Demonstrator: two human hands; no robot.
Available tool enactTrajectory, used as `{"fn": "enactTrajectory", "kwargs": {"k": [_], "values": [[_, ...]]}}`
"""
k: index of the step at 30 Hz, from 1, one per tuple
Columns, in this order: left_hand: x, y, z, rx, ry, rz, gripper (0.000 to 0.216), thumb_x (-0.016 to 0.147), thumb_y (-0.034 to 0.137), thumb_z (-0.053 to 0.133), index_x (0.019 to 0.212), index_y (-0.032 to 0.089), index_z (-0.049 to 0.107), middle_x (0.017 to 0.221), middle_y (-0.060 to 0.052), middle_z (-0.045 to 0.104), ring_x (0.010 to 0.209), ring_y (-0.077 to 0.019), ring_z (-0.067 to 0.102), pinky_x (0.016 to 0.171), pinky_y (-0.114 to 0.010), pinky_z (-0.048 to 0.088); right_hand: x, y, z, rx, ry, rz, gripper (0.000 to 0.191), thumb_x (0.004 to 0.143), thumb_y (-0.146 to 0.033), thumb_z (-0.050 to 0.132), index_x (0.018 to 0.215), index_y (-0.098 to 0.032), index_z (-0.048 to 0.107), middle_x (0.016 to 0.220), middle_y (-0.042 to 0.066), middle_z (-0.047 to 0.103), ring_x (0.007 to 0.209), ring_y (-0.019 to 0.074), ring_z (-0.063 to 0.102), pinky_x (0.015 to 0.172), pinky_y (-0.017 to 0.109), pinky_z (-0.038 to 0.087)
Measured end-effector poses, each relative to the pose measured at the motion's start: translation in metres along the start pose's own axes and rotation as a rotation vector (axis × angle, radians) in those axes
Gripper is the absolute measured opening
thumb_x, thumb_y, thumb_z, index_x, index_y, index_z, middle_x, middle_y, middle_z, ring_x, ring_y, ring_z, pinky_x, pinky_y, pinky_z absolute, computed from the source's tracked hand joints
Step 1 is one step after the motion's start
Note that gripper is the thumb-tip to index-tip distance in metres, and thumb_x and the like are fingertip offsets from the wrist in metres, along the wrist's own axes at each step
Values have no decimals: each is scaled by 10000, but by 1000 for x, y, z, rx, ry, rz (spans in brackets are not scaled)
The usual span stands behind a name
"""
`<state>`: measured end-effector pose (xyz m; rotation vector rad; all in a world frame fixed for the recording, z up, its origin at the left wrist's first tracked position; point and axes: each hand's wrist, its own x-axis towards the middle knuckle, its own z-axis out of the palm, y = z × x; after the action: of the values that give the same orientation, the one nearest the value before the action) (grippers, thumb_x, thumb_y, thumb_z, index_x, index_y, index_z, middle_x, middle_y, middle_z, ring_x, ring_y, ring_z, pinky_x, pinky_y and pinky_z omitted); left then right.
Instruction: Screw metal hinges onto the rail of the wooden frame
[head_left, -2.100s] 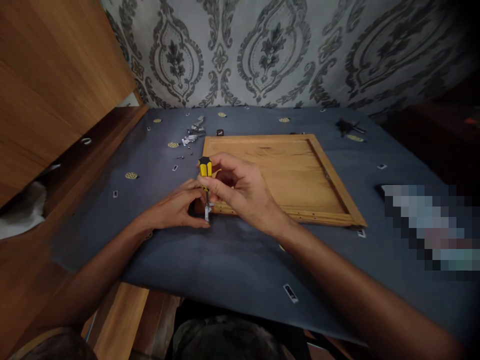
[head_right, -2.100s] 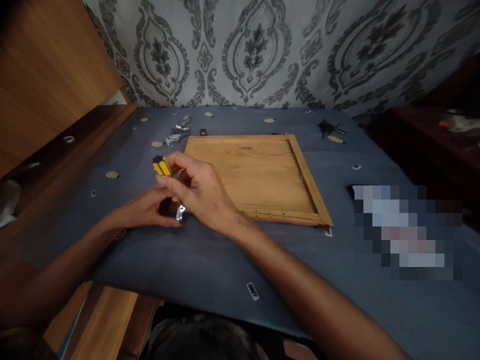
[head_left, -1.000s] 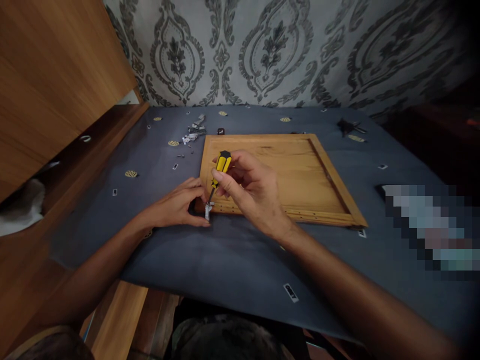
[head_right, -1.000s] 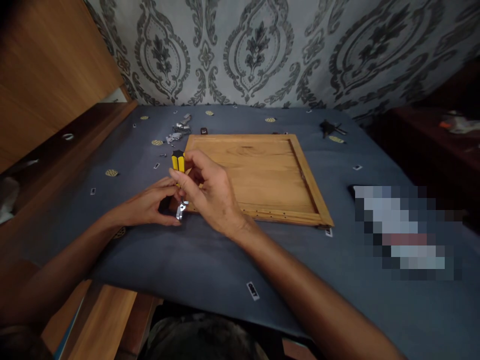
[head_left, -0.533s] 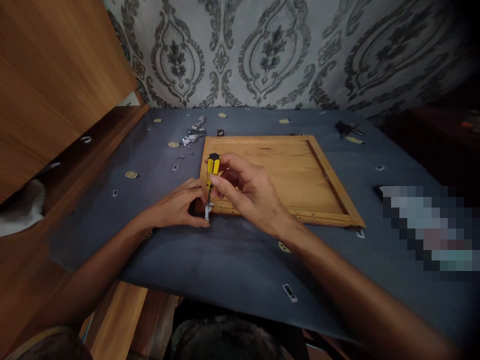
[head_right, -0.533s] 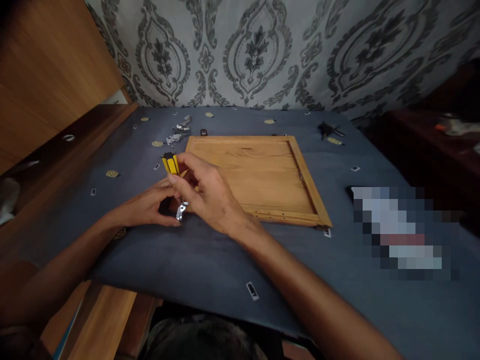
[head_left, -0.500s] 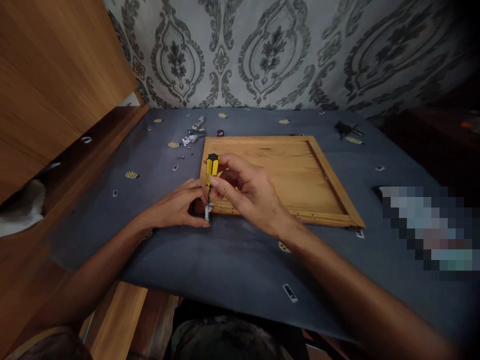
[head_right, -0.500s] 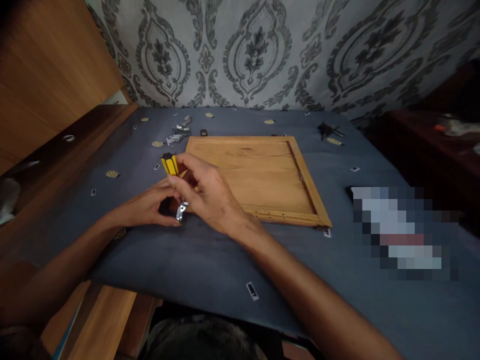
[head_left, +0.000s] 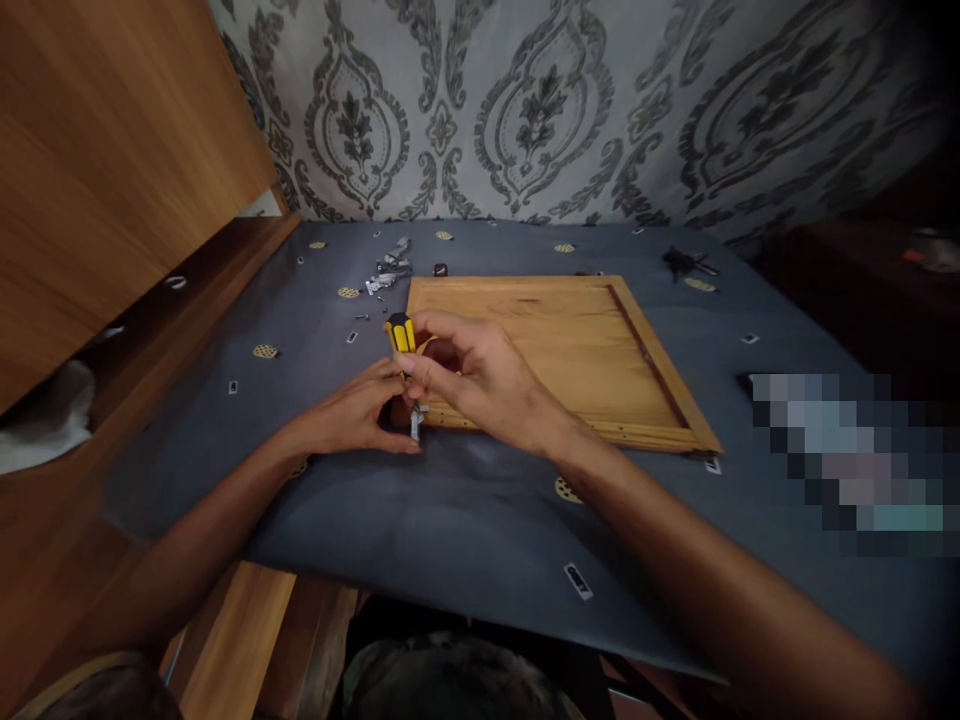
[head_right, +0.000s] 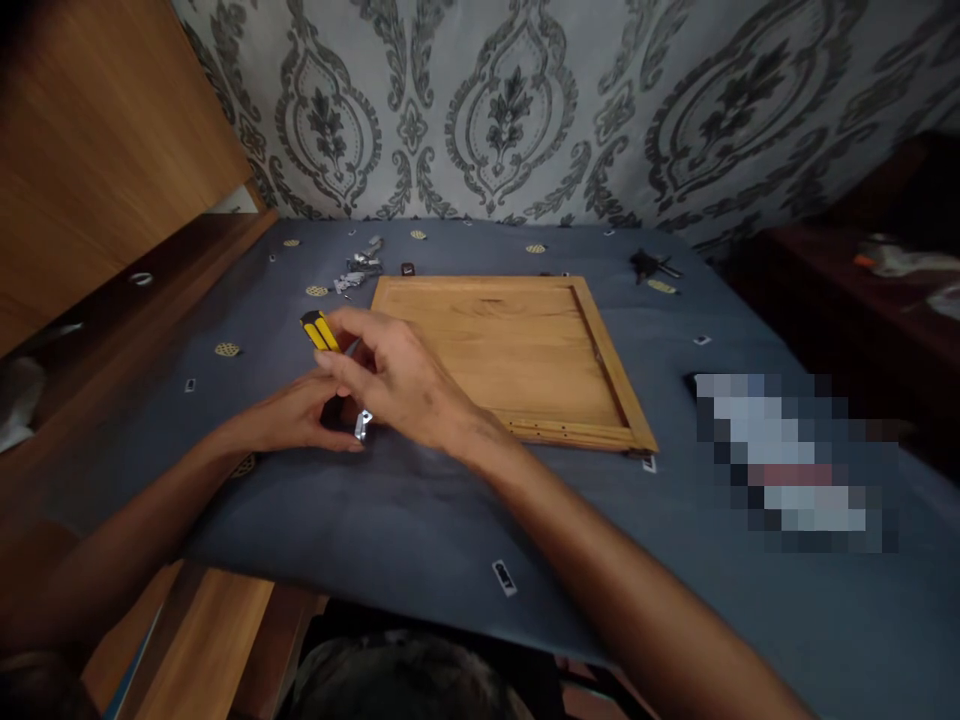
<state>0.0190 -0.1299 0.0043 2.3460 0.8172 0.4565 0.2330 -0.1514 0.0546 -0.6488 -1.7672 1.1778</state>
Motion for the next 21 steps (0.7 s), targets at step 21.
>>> {"fn": "enactTrajectory", "kwargs": {"k": [21], "values": [[1, 4, -1, 26, -9, -22, 412, 821, 542, 843, 935, 203, 639, 1204, -79, 636, 1163, -301, 596, 1007, -450, 538, 3, 3, -2, 97, 44, 85, 488, 771, -561, 898, 801, -218, 552, 637, -63, 591, 533, 101, 590, 516, 253, 474]]}}
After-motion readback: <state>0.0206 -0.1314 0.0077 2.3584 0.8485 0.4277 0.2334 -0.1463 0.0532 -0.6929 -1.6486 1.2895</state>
